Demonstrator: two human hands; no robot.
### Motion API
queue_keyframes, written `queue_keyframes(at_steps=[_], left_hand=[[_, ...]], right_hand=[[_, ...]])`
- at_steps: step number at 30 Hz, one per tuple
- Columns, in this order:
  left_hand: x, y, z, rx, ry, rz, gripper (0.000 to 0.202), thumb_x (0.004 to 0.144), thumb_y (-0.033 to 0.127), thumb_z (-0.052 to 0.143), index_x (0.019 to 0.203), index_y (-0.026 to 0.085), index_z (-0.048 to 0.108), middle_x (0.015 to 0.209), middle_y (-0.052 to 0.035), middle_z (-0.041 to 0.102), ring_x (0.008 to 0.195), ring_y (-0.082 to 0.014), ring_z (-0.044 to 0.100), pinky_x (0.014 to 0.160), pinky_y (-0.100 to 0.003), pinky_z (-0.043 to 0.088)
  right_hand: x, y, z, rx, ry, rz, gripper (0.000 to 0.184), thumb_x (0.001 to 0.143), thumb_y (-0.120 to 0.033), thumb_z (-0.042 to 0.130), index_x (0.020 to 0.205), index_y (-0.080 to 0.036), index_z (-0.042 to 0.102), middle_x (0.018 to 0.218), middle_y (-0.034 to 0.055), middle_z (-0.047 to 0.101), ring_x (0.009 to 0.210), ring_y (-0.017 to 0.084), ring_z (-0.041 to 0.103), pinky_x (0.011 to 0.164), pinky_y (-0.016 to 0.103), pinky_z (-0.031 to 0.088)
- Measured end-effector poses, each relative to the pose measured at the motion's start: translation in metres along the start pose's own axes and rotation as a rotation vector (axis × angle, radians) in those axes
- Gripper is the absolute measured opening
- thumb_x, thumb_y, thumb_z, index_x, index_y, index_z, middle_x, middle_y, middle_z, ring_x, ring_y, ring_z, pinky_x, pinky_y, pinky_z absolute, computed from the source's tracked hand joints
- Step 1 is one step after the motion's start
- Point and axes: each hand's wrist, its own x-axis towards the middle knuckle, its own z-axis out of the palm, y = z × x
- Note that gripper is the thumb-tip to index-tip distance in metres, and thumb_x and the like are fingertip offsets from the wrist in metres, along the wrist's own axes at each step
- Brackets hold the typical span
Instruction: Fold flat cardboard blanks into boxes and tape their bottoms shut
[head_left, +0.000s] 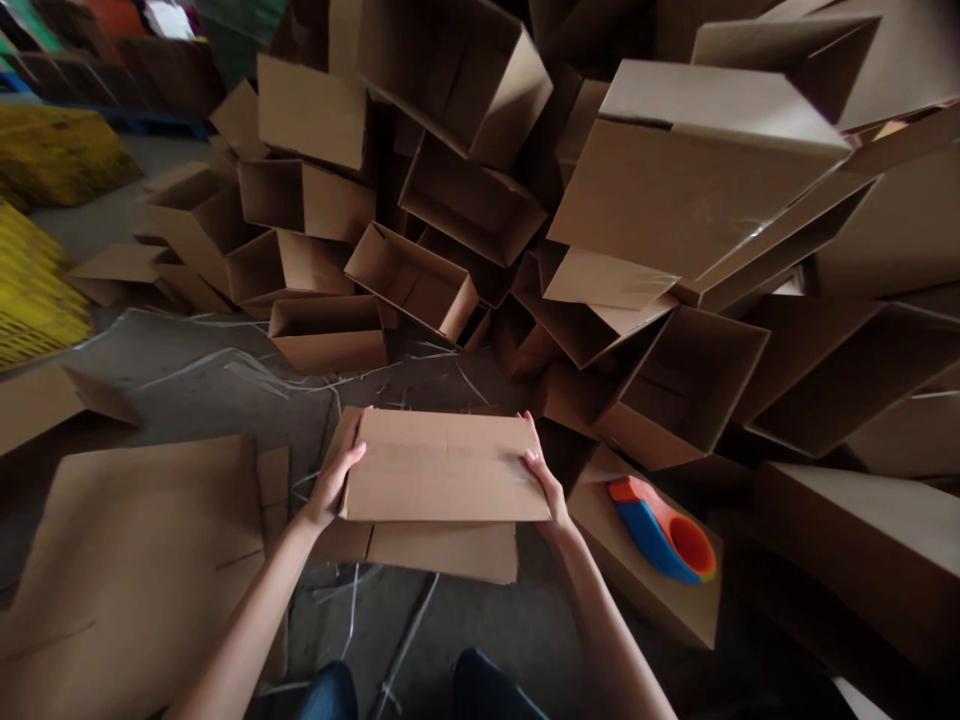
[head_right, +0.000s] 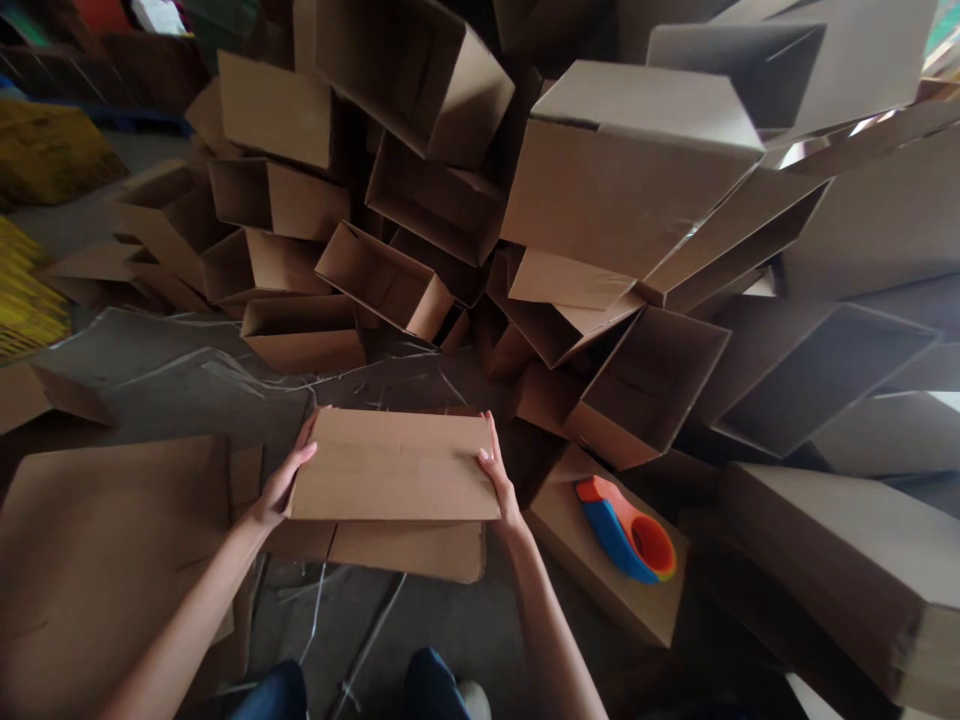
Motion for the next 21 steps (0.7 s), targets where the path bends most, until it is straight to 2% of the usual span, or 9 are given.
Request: queue_keyframes(at_steps=[5, 10, 13, 17, 21], left_hand=[[0.003, 0.000, 0.001, 0.024, 0.027, 0.005, 0.083, 0.081, 0.056, 0.067, 0.155, 0.031, 0.040, 0.148, -0.0041, 0.059, 0.137, -0.0347, 0.052, 0.112, -0.047, 0.043], [0.003, 0.005, 0.006, 0.049, 0.065, 0.002, 0.086, 0.074, 0.061, 0.071, 0.151, 0.030, 0.047, 0.145, -0.0053, 0.061, 0.136, -0.0372, 0.051, 0.111, -0.047, 0.043], [0.003, 0.008, 0.009, 0.072, 0.080, 0.037, 0.079, 0.075, 0.059, 0.072, 0.146, 0.030, 0.053, 0.146, -0.0055, 0.060, 0.138, -0.0370, 0.049, 0.113, -0.047, 0.041], [0.003, 0.011, 0.011, 0.094, 0.100, 0.087, 0.066, 0.076, 0.057, 0.072, 0.134, 0.028, 0.061, 0.142, -0.0053, 0.061, 0.136, -0.0360, 0.050, 0.113, -0.046, 0.040], [0.003, 0.012, 0.013, 0.102, 0.122, 0.093, 0.064, 0.074, 0.059, 0.073, 0.128, 0.027, 0.064, 0.135, -0.0060, 0.065, 0.131, -0.0357, 0.053, 0.110, -0.047, 0.042]], right_hand=[[0.002, 0.000, -0.002, 0.015, -0.007, 0.018, 0.087, 0.084, -0.051, 0.067, 0.158, -0.043, 0.024, 0.150, -0.0086, 0.054, 0.141, 0.028, 0.049, 0.118, 0.045, 0.039], [0.001, 0.001, -0.003, 0.024, -0.017, 0.003, 0.087, 0.084, -0.052, 0.069, 0.158, -0.044, 0.024, 0.153, -0.0068, 0.052, 0.141, 0.027, 0.049, 0.121, 0.047, 0.033], [-0.001, 0.001, -0.004, 0.012, -0.023, -0.011, 0.082, 0.086, -0.053, 0.067, 0.157, -0.044, 0.026, 0.155, -0.0075, 0.049, 0.145, 0.026, 0.044, 0.123, 0.046, 0.030], [0.000, 0.003, -0.006, -0.014, -0.018, -0.050, 0.074, 0.089, -0.060, 0.061, 0.155, -0.045, 0.031, 0.160, -0.0094, 0.041, 0.150, 0.023, 0.035, 0.124, 0.043, 0.025], [0.004, 0.009, -0.008, -0.010, 0.003, -0.055, 0.069, 0.089, -0.069, 0.057, 0.152, -0.047, 0.037, 0.164, -0.0111, 0.033, 0.151, 0.023, 0.032, 0.125, 0.045, 0.022]])
